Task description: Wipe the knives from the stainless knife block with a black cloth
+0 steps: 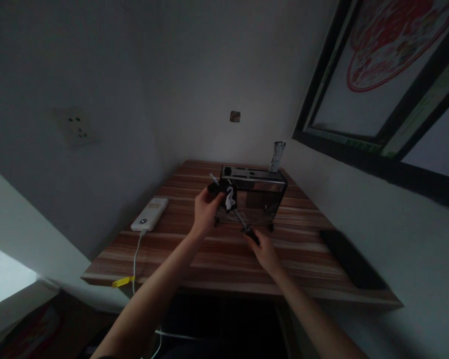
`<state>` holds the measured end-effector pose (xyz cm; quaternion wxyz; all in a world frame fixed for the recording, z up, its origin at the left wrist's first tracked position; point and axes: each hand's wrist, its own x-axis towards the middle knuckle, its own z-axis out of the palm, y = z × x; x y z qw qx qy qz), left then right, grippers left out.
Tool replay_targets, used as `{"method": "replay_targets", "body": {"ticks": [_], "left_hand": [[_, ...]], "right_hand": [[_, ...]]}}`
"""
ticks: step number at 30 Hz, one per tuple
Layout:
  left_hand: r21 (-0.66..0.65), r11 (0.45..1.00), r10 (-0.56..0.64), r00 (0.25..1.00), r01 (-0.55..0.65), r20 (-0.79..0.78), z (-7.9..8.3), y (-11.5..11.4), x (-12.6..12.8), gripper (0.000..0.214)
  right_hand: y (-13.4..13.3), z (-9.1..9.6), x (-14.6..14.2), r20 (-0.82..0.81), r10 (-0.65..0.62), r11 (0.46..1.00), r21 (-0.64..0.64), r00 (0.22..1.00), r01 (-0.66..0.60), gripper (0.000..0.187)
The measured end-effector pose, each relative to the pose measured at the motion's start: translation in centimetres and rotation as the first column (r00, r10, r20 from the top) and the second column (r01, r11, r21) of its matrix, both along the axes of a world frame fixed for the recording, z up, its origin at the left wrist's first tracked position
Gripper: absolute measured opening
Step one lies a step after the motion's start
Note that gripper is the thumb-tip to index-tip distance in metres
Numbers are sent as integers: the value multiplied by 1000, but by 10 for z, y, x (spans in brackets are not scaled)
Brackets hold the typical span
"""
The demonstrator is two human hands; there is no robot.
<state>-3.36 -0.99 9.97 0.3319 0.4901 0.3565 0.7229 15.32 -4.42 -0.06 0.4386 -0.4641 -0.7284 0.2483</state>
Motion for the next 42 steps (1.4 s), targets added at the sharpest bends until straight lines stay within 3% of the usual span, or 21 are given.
{"method": "replay_targets", "body": {"ticks": [6,12,26,34,39,42], "left_hand": [[10,995,-95,984,98,-152,-22,-3,30,24],[-28,989,-145,933,143,-329,-45,-8,41,22],[-71,982,-187,822,177,-538,-51,-12,38,25],[-86,983,-183,852,161,-491,-48,-14,37,22],[-136,952,-304,906,275,-294,-47,-8,36,27],[-140,909,-411,899,392,-153,-49,-5,38,30]], "right_hand": [[-2,5,1,-67,5,1000,20,998,-4,25],[-2,5,4,-75,-47,993,101,996,54,17],[1,-5,6,-101,-159,976,136,982,172,23],[0,-1,2,-91,-130,981,130,987,141,25],[0,1,1,-80,-116,983,130,990,126,24],[1,0,2,-75,-124,981,143,989,133,22]]}}
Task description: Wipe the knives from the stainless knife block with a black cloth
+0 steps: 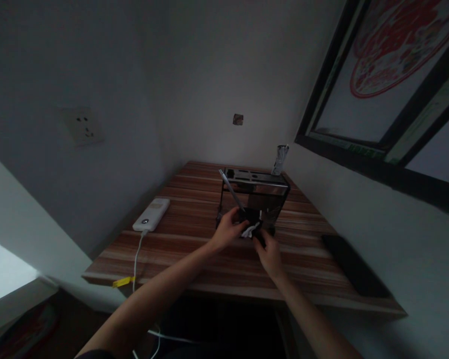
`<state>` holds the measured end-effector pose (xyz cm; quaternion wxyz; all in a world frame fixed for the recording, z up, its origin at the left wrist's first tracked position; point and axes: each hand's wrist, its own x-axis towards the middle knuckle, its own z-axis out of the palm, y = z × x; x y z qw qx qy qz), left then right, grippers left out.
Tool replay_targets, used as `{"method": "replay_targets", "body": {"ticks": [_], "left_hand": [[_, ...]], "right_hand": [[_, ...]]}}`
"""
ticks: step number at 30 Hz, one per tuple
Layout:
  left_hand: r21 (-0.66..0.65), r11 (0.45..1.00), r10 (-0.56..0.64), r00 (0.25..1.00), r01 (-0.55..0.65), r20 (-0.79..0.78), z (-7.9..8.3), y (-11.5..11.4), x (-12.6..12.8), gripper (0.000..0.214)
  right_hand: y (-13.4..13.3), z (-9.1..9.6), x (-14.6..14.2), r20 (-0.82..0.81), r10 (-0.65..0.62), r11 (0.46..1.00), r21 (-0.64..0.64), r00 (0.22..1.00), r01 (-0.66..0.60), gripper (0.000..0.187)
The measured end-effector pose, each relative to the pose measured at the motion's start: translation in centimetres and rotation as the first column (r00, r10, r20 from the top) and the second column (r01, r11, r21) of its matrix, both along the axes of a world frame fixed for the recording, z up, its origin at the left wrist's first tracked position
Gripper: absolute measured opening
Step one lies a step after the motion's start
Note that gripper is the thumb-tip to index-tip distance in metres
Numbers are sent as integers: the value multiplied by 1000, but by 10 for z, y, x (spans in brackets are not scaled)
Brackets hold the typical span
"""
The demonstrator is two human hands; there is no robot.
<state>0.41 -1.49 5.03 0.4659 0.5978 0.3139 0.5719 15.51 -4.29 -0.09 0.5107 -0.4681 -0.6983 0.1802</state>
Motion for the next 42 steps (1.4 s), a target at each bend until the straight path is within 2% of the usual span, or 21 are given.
{"method": "replay_targets", "body": {"ticks": [4,8,11,18,23,34,42], "left_hand": [[-20,996,-89,994,90,62,-4,0,2,33],[5,993,-119,990,119,77,-6,-4,3,38],[6,997,-76,997,75,32,-5,-6,4,39],[-21,1000,21,999,-22,-40,-3,-4,4,26],[6,991,135,989,-135,-68,3,-2,-1,21],[-80,967,255,930,-243,263,26,19,-36,25],[-63,886,434,774,-460,461,41,26,-66,27]], "right_hand": [[2,-2,1,-8,-15,1000,4,1000,15,20],[1,-2,2,-27,-20,1000,-14,999,19,23],[1,-1,2,-32,-25,1000,-16,999,24,22],[-1,1,1,-30,1,1000,-21,1000,-2,22],[-2,6,-2,-12,6,1000,-8,1000,-6,21],[-2,6,-6,40,57,998,-38,998,-56,27],[-4,4,-10,85,96,993,-79,992,-89,29]]}}
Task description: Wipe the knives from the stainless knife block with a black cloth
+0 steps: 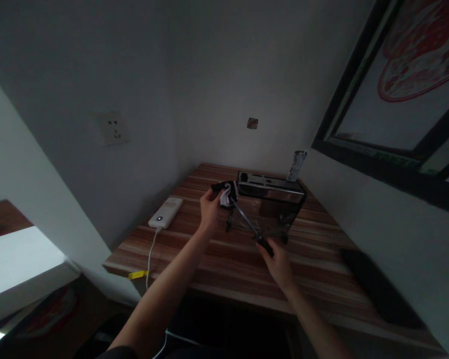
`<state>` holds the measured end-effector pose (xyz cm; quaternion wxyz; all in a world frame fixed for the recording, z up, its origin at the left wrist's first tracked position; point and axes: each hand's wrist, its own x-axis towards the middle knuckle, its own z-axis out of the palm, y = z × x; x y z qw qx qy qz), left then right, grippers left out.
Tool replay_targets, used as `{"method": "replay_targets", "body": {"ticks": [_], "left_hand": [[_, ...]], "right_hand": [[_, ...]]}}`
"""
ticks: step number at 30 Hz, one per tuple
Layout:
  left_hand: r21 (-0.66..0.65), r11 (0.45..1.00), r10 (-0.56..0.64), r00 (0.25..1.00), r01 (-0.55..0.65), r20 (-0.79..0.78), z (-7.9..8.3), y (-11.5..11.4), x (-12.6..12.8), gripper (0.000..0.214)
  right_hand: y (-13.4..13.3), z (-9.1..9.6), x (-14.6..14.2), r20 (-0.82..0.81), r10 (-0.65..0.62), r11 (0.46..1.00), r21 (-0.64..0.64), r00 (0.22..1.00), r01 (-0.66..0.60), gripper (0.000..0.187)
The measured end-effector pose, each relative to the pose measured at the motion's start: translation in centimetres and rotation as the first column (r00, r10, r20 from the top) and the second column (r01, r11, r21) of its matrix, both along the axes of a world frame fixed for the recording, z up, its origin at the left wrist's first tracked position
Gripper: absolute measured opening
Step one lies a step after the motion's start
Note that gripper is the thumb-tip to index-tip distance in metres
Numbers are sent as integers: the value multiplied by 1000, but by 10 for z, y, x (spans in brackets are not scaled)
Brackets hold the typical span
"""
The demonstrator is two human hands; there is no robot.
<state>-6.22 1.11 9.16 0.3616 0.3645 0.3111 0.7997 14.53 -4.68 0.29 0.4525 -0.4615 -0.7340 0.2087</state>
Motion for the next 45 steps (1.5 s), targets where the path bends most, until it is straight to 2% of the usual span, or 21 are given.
{"method": "replay_targets", "body": {"ticks": [3,7,16,22,26,31,36,40,45], "left_hand": [[9,999,45,998,-46,35,1,3,-6,30],[8,1000,22,999,-23,32,-3,5,-5,30],[-9,997,-74,992,74,-102,-8,-8,17,29],[-17,998,-68,977,65,-200,-19,-12,30,28],[-54,987,-159,936,150,-315,-27,-16,42,28],[-137,965,-260,827,221,-498,-40,-25,59,28],[-104,974,-217,705,200,-675,-47,-34,66,33],[-125,974,-221,684,188,-695,-47,-33,65,30],[-152,960,-277,708,236,-650,-47,-32,65,27]], "right_hand": [[1,-2,0,18,10,1000,-2,1000,-10,30],[1,-3,2,27,-16,1000,11,1000,16,30],[-1,0,2,6,-21,999,39,1000,21,29],[-1,0,3,-13,-40,997,67,999,41,29],[-1,0,4,-28,-48,996,69,998,50,27],[1,-2,7,-60,-65,994,80,996,70,24],[2,-6,10,-83,-89,993,75,993,95,24],[3,-7,11,-83,-100,992,67,992,105,22],[3,-6,10,-96,-112,991,64,989,118,23]]}}
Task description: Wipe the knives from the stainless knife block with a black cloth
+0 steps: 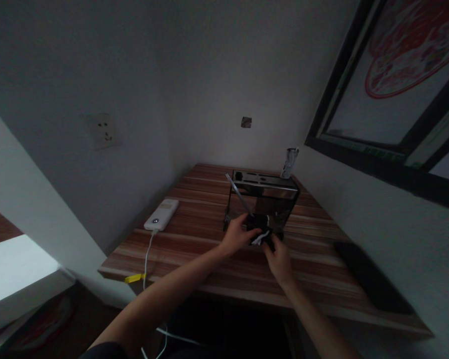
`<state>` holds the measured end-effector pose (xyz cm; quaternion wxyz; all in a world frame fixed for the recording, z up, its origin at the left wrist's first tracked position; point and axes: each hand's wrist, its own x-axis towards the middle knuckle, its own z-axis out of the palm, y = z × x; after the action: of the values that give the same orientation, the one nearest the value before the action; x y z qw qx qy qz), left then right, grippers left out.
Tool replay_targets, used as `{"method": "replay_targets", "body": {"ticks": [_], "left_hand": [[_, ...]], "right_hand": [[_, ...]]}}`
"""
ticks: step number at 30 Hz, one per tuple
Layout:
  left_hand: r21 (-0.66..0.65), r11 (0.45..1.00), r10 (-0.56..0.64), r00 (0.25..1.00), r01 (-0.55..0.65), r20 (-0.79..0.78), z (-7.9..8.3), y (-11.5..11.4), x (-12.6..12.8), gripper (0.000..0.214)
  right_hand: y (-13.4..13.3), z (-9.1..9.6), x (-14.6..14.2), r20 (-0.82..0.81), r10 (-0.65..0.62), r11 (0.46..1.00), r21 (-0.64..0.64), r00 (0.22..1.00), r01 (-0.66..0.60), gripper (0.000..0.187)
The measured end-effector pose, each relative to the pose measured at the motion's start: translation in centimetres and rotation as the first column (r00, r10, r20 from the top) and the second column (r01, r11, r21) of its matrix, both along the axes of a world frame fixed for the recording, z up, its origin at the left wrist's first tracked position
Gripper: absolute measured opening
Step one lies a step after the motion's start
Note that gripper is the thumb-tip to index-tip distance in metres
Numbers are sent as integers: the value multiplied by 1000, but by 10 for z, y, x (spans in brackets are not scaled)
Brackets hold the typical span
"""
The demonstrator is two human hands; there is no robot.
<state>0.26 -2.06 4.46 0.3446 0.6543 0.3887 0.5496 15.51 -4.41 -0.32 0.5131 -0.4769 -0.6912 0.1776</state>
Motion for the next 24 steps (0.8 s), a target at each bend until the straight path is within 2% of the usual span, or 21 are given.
{"method": "replay_targets", "body": {"ticks": [12,17,24], "left_hand": [[-15,998,60,995,-59,77,8,4,-5,23],[-10,999,48,968,-47,247,15,11,-14,22],[-20,994,101,881,-104,462,28,20,-30,25]], "right_hand": [[-3,8,-4,45,-23,999,32,999,21,23],[-4,10,-4,61,6,1000,5,998,-6,27],[-3,7,-4,61,44,999,9,997,-45,28]]}}
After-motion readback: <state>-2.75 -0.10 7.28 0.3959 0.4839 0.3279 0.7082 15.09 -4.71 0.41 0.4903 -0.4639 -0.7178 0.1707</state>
